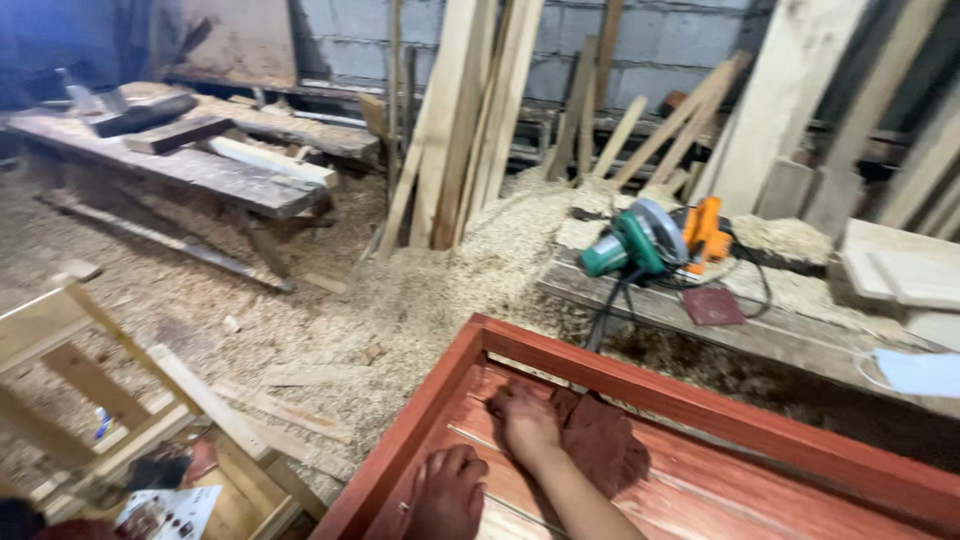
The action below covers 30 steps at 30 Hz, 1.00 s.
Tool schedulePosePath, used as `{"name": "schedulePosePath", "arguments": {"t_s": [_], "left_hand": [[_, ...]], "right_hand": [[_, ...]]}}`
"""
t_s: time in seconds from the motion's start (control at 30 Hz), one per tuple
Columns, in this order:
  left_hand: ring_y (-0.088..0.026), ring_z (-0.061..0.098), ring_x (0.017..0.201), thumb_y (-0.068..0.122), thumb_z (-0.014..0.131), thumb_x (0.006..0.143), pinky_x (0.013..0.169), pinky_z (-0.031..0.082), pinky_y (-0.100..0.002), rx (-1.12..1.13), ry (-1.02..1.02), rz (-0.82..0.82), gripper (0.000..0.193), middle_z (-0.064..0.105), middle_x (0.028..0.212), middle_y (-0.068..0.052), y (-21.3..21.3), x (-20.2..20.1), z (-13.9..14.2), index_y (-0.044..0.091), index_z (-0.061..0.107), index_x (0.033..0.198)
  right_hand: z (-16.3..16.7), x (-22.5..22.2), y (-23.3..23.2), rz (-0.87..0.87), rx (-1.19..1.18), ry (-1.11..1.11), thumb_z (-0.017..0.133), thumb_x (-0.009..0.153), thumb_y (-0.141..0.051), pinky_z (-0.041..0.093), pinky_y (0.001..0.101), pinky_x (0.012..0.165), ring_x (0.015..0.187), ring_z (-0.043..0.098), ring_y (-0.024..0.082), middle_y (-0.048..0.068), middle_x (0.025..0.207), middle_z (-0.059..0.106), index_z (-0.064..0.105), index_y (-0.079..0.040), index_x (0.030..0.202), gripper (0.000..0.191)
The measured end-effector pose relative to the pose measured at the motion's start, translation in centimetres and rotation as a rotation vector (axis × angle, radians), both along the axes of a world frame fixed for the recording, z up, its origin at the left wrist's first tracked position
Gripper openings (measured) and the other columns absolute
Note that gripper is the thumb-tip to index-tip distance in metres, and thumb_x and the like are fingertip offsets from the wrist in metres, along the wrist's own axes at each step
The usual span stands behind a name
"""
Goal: The person wipes the surface of a reddish-brown wooden tray with a brown cloth. The person repeatedly wipes the tray's slatted surface and edges, moving the cloth back and forth across the wood.
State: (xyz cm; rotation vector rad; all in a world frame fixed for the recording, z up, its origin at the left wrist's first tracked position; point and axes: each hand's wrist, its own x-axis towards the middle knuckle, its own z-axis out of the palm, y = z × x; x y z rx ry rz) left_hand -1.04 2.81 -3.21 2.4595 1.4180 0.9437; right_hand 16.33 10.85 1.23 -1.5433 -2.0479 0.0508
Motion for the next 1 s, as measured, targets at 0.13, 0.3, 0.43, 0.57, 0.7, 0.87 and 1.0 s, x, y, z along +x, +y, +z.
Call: {"name": "schedulePosePath", "arguments": {"t_s": [0.13, 0.3, 0.43, 0.57, 0.7, 0.87, 1.0], "left_hand": [[-0.034, 0.052, 0.110, 0.017, 0.072, 0.077, 0.095, 0.038, -0.055, 0.117, -0.032, 0.004, 0.025, 0.060, 0.115, -0.007, 0.2, 0.6, -0.3, 0.016, 0.068, 0.102], [-0.033, 0.052, 0.113, 0.018, 0.069, 0.080, 0.095, 0.040, -0.052, -0.031, 0.036, 0.054, 0.022, 0.059, 0.115, -0.003, -0.1, 0.2, -1.1, 0.017, 0.066, 0.102], [-0.033, 0.053, 0.110, 0.019, 0.068, 0.081, 0.096, 0.042, -0.052, -0.033, 0.076, 0.031, 0.027, 0.058, 0.116, -0.004, 0.8, 0.8, -1.5, 0.019, 0.067, 0.108], [-0.031, 0.054, 0.113, 0.022, 0.068, 0.084, 0.095, 0.047, -0.048, -0.120, 0.108, 0.096, 0.025, 0.060, 0.116, -0.001, 0.4, 1.9, -2.1, 0.020, 0.068, 0.109], [-0.030, 0.055, 0.112, 0.023, 0.068, 0.083, 0.092, 0.049, -0.047, -0.044, 0.074, 0.097, 0.022, 0.061, 0.116, 0.000, 0.0, 2.0, -3.0, 0.019, 0.069, 0.105], [-0.028, 0.055, 0.111, 0.023, 0.067, 0.084, 0.094, 0.048, -0.048, -0.073, 0.072, 0.110, 0.023, 0.061, 0.116, 0.001, 1.9, 1.8, -3.1, 0.020, 0.070, 0.106], [-0.029, 0.053, 0.113, 0.023, 0.067, 0.081, 0.094, 0.047, -0.051, -0.076, 0.144, 0.156, 0.031, 0.058, 0.117, 0.000, 0.8, 1.4, -3.7, 0.023, 0.067, 0.112]], "right_hand": [[-0.9, 6.8, -3.9, -0.112, 0.073, 0.063, 0.072, 0.080, -0.023, 0.054, 0.0473, 0.080, 0.094, 0.067, 0.031, 0.006, 0.094, 0.071, 0.081, -0.024, 0.087, 0.012], [-1.0, 15.5, -10.5, -0.218, 0.106, -0.001, 0.072, 0.080, -0.021, 0.054, 0.0467, 0.077, 0.089, 0.068, 0.029, 0.003, 0.088, 0.070, 0.082, -0.027, 0.083, 0.013], [-2.5, 23.7, -15.4, -0.422, 0.000, -0.013, 0.071, 0.078, -0.021, 0.056, 0.0445, 0.078, 0.087, 0.069, 0.026, 0.003, 0.087, 0.068, 0.083, -0.032, 0.089, 0.020], [-3.7, 31.3, -21.0, -0.576, 0.038, -0.026, 0.067, 0.081, -0.021, 0.055, 0.0455, 0.080, 0.092, 0.069, 0.026, 0.001, 0.090, 0.070, 0.082, -0.032, 0.086, 0.019], [-5.2, 37.4, -24.5, -0.932, -0.133, -0.145, 0.067, 0.086, -0.033, 0.054, 0.0470, 0.081, 0.103, 0.067, 0.027, 0.002, 0.102, 0.069, 0.077, -0.027, 0.095, 0.015], [-6.9, 38.0, -21.6, -1.071, -0.114, -0.140, 0.064, 0.090, -0.027, 0.054, 0.0472, 0.081, 0.104, 0.066, 0.030, 0.005, 0.109, 0.070, 0.073, -0.020, 0.096, 0.013], [-7.3, 35.2, -22.7, -0.835, -0.142, 0.280, 0.063, 0.086, -0.021, 0.057, 0.0434, 0.078, 0.086, 0.073, 0.029, 0.005, 0.095, 0.073, 0.075, -0.021, 0.094, 0.014]]}}
